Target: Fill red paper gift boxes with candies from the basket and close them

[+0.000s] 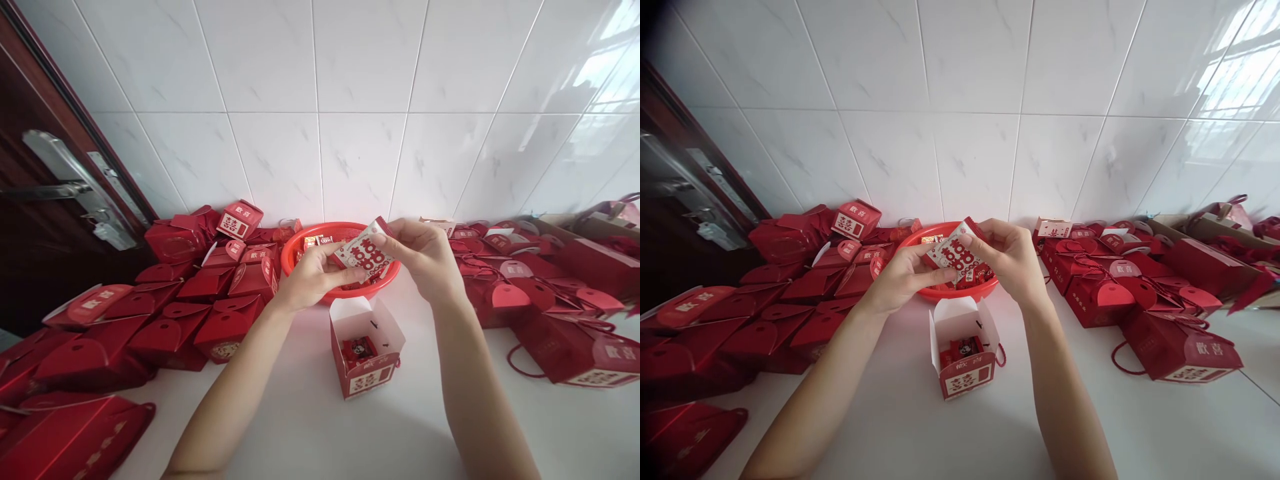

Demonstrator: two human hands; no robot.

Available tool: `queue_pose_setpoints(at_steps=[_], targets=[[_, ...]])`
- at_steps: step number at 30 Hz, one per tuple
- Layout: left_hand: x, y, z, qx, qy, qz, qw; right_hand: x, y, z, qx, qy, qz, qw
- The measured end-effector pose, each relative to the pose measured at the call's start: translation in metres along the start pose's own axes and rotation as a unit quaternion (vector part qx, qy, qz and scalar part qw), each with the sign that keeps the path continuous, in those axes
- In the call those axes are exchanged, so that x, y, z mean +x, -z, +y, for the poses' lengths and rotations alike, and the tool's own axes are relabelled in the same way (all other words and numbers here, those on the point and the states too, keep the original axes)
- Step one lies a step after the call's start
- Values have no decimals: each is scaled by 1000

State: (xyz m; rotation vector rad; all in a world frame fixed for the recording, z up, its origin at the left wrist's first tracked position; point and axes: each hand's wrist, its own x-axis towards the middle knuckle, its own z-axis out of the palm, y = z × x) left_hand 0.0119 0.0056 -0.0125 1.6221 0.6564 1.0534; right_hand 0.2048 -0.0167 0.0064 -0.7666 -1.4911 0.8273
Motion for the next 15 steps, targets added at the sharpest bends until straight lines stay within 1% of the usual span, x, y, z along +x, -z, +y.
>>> queue_pose_setpoints(at_steps=[4, 7, 9, 13, 15], targets=[[1, 0, -2, -37, -17, 25, 999, -1, 1, -3, -8, -16, -12, 1000], [2, 0, -4, -48, -17, 36, 998, -1, 3, -3, -11, -20, -4, 1000], [2, -1, -5, -38, -22, 35, 998, -1, 3, -3, -15, -19, -1, 1000], [1, -2, -2, -9, -38, 49, 998, -2, 3, -4, -19, -24, -22, 999], [0, -2, 1, 12, -41, 48, 998, -2, 3, -5, -16, -28, -30, 999]])
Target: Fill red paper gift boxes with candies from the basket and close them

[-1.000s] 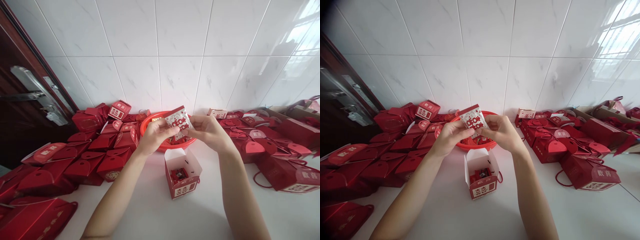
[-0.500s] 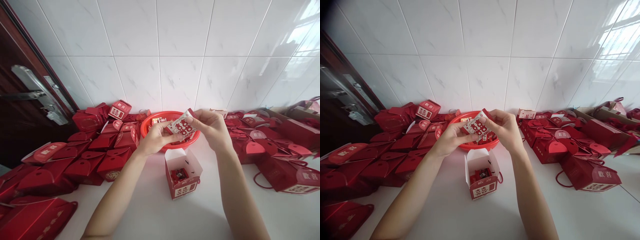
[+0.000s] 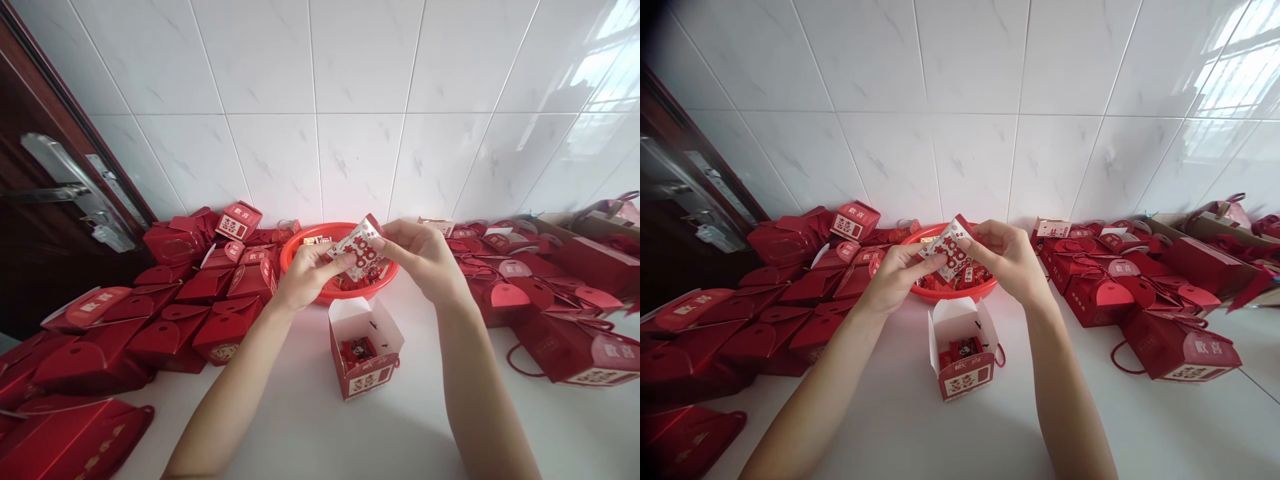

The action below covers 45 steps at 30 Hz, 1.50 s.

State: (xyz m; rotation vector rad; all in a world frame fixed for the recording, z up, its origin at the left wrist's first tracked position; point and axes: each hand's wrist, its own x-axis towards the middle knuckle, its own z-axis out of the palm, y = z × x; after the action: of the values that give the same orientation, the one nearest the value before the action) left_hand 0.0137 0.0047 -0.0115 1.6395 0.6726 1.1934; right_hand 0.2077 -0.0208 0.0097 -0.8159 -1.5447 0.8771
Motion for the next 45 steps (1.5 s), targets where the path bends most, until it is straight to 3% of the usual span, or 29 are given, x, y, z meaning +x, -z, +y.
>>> queue_pose_setpoints(at_steps=[7, 12, 17, 20, 24, 27, 30, 34, 38, 45], targets=[[-1, 0, 1, 25, 5, -25, 999, 0, 2, 2, -3, 16, 23, 1000], [-1, 2, 1, 50, -10, -11, 999, 0, 1, 2, -13, 2, 21, 1000], [-6, 14, 11, 130, -4, -83, 988, -2, 8, 0, -58, 12, -36, 998], [-9, 26, 17, 256, 19, -141, 956, -6, 15, -5, -145, 22, -83, 986], [-13, 34, 19, 396, 72, -241, 883, -11, 12, -9, -261, 7, -178, 949], [-16, 30, 16, 424, 129, -297, 846, -13, 0, -3, -319, -11, -269, 909], [-18, 27, 13, 429, 154, -312, 833, -12, -11, 8, -333, -29, -335, 881], [-18, 28, 15, 467, 168, -316, 809, -10, -13, 15, -393, -66, -314, 862], [-15, 27, 19, 503, 207, -340, 767, -9, -10, 8, -436, -99, -338, 828], [-11, 17, 21, 489, 190, -391, 756, -9, -2, -2, -456, -120, -323, 820]])
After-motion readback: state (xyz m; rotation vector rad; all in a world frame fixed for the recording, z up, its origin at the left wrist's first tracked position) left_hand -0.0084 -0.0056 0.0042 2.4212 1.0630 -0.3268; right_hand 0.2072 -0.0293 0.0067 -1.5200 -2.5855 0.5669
